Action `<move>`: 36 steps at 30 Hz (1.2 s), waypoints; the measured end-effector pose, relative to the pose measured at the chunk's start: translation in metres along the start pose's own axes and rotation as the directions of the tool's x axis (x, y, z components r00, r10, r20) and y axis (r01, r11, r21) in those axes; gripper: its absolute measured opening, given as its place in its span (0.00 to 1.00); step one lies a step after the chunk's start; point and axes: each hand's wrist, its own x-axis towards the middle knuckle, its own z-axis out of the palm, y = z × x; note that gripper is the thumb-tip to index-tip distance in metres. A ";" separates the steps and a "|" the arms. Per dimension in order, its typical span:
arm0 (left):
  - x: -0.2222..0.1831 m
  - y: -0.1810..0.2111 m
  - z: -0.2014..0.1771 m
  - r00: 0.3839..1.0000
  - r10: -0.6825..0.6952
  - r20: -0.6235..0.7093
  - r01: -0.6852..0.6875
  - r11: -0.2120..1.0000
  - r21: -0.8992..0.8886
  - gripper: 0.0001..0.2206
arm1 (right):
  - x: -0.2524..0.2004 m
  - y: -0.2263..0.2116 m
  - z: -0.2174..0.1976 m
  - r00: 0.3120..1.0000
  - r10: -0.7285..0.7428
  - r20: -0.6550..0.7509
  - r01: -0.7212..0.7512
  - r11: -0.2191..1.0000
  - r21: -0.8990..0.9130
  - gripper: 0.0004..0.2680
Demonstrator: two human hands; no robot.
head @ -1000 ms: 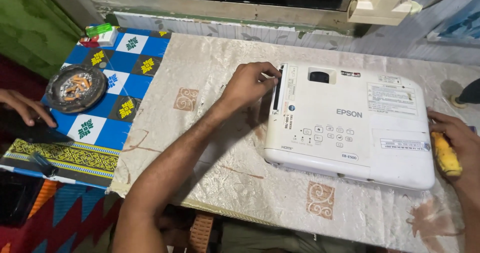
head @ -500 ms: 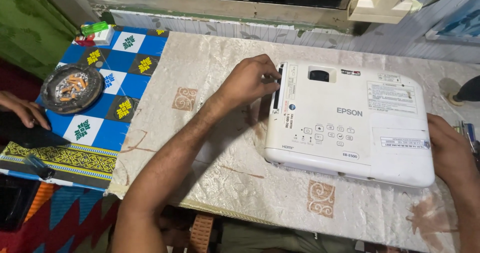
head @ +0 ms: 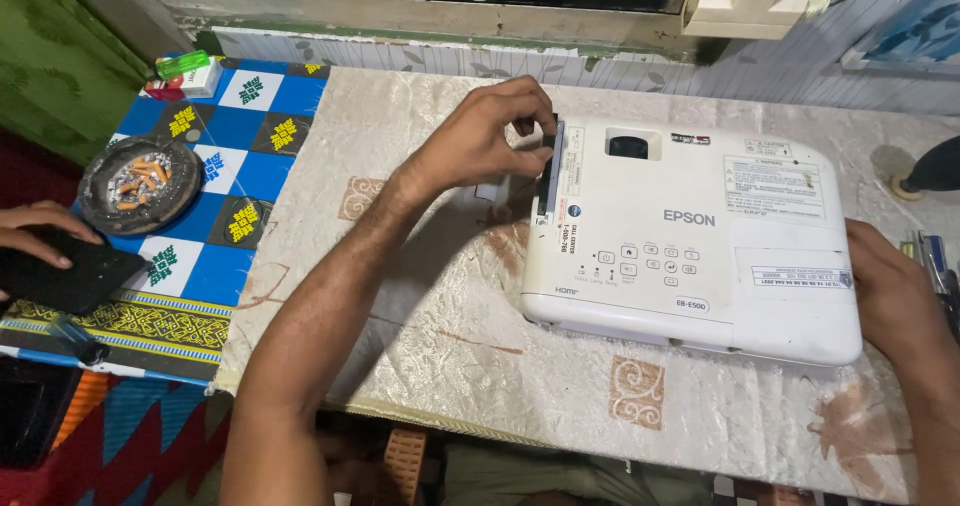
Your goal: Unscrewing and removing the outer casing panels of a projector using a screwdriver.
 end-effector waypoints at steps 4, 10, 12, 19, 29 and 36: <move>0.007 -0.001 -0.013 0.991 0.130 -0.037 -0.128 0.991 0.035 0.04 | -0.003 0.009 0.005 0.999 -0.035 -0.022 0.035 0.999 0.013 0.22; 0.007 0.005 0.000 0.984 -0.175 0.043 0.172 0.983 0.072 0.03 | 0.002 -0.010 -0.001 0.999 0.017 -0.038 -0.015 0.998 0.057 0.19; 0.008 0.029 0.003 0.791 -0.607 0.069 0.593 0.790 0.153 0.17 | 0.003 -0.012 -0.003 0.992 0.122 0.028 -0.124 0.990 0.066 0.21; 0.016 0.045 0.018 0.644 -0.732 0.221 0.686 0.681 0.256 0.19 | 0.005 -0.008 -0.003 0.996 0.077 0.040 -0.079 0.996 0.043 0.24; 0.025 0.072 -0.002 0.764 -0.627 -0.153 0.637 0.694 0.336 0.16 | -0.006 0.009 0.017 0.993 0.107 -0.045 -0.104 0.992 0.064 0.26; -0.019 0.012 -0.058 0.639 -0.675 -0.370 0.752 0.648 0.116 0.16 | 0.006 -0.034 0.002 0.986 0.147 -0.073 -0.125 0.962 0.244 0.21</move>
